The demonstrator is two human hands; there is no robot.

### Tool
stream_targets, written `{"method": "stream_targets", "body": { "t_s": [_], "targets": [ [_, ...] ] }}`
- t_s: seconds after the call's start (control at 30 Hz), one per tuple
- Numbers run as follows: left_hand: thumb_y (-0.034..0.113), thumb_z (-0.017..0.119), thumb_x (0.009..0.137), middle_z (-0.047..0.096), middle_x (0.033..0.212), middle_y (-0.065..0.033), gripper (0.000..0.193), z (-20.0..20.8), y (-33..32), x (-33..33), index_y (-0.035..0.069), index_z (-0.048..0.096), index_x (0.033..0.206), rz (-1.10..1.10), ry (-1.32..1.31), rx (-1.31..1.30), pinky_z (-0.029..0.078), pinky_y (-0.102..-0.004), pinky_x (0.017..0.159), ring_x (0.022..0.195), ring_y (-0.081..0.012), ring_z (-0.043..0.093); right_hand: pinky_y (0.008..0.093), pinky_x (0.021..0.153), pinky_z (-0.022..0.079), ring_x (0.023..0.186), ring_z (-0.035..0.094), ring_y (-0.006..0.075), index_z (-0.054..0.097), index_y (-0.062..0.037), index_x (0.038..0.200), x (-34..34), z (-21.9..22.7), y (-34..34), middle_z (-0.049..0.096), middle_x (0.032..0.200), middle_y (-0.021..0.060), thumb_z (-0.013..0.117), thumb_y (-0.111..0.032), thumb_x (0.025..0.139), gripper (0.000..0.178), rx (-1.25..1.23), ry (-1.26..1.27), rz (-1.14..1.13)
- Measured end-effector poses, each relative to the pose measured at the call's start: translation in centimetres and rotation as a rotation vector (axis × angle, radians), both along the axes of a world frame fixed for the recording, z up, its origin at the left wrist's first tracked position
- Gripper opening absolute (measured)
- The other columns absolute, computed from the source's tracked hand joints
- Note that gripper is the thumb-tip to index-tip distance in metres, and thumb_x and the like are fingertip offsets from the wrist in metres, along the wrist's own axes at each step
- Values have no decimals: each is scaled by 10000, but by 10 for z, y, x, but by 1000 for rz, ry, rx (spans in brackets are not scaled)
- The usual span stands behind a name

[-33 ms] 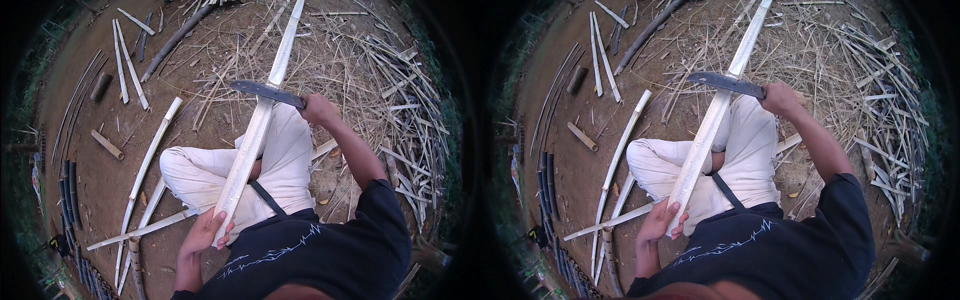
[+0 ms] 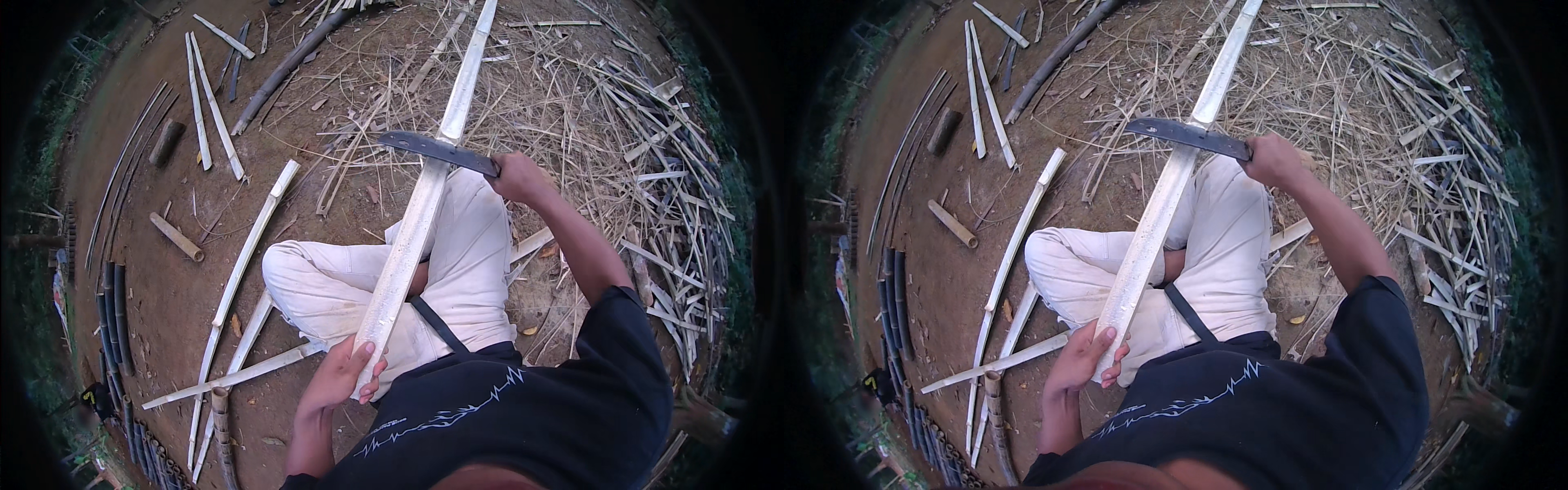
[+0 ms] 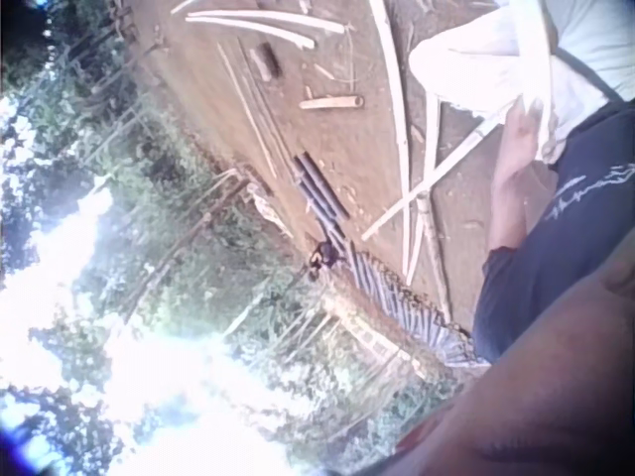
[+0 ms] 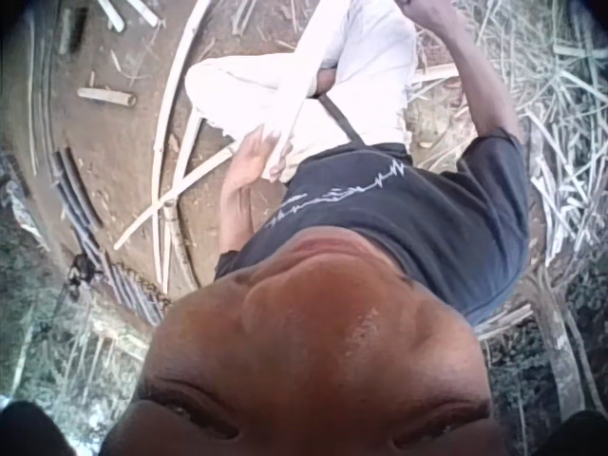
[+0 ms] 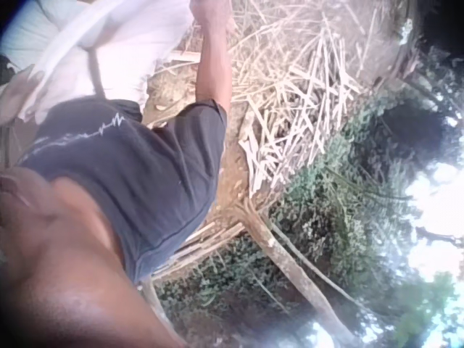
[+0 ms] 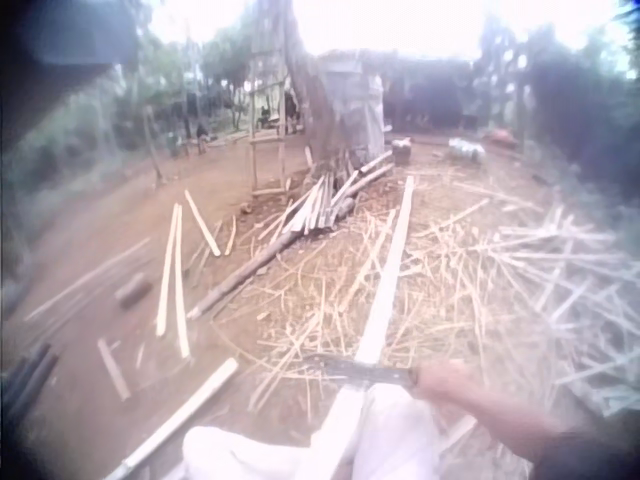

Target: The person is shaving and thinning bamboo strips using a large blade while sitting on the ground.

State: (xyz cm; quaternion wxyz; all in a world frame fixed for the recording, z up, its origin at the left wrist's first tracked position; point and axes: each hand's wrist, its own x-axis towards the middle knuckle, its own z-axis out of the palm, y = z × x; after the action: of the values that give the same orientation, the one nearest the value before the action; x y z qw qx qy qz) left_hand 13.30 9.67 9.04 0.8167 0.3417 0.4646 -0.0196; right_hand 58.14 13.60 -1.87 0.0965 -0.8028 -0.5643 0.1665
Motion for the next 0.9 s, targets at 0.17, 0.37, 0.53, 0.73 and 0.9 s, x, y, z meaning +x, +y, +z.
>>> {"method": "stream_targets", "body": {
  "t_s": [0.17,0.37,0.53,0.73,0.9],
  "targets": [
    [224,427,1093,533,798,-58,319,4,6,-7,11,439,1331,42,-39,-5,418,-261,416,490,-98,453,499,733,564,761,707,391,663,-62,806,-51,20,-17,713,788,188,686,-274,777,215,33,-115,309],
    [187,399,1096,534,825,-56,316,0,8,-11,20,420,1364,-19,-5,57,418,-255,427,507,-96,460,507,738,560,770,709,387,688,-50,910,-15,-6,5,700,760,202,668,-243,795,225,71,-119,48],
    [177,399,1095,528,823,-50,321,16,-1,-6,21,414,1375,8,-49,47,409,-248,444,514,-94,454,473,718,564,750,706,361,653,-54,825,-32,3,-9,710,776,176,684,-253,772,209,149,-111,323],
    [165,387,1098,528,836,-55,315,7,3,-12,15,416,1374,39,-41,64,412,-253,446,525,-93,455,494,761,567,789,702,401,679,-36,861,-45,8,-4,707,787,197,677,-259,807,229,86,-62,72],
    [163,421,1087,526,820,-65,323,24,-14,-13,20,415,1377,28,-7,58,411,-255,428,519,-103,467,474,751,569,765,704,381,663,-46,835,-9,-15,2,713,809,175,697,-268,783,231,57,-126,108]
  ]
}}
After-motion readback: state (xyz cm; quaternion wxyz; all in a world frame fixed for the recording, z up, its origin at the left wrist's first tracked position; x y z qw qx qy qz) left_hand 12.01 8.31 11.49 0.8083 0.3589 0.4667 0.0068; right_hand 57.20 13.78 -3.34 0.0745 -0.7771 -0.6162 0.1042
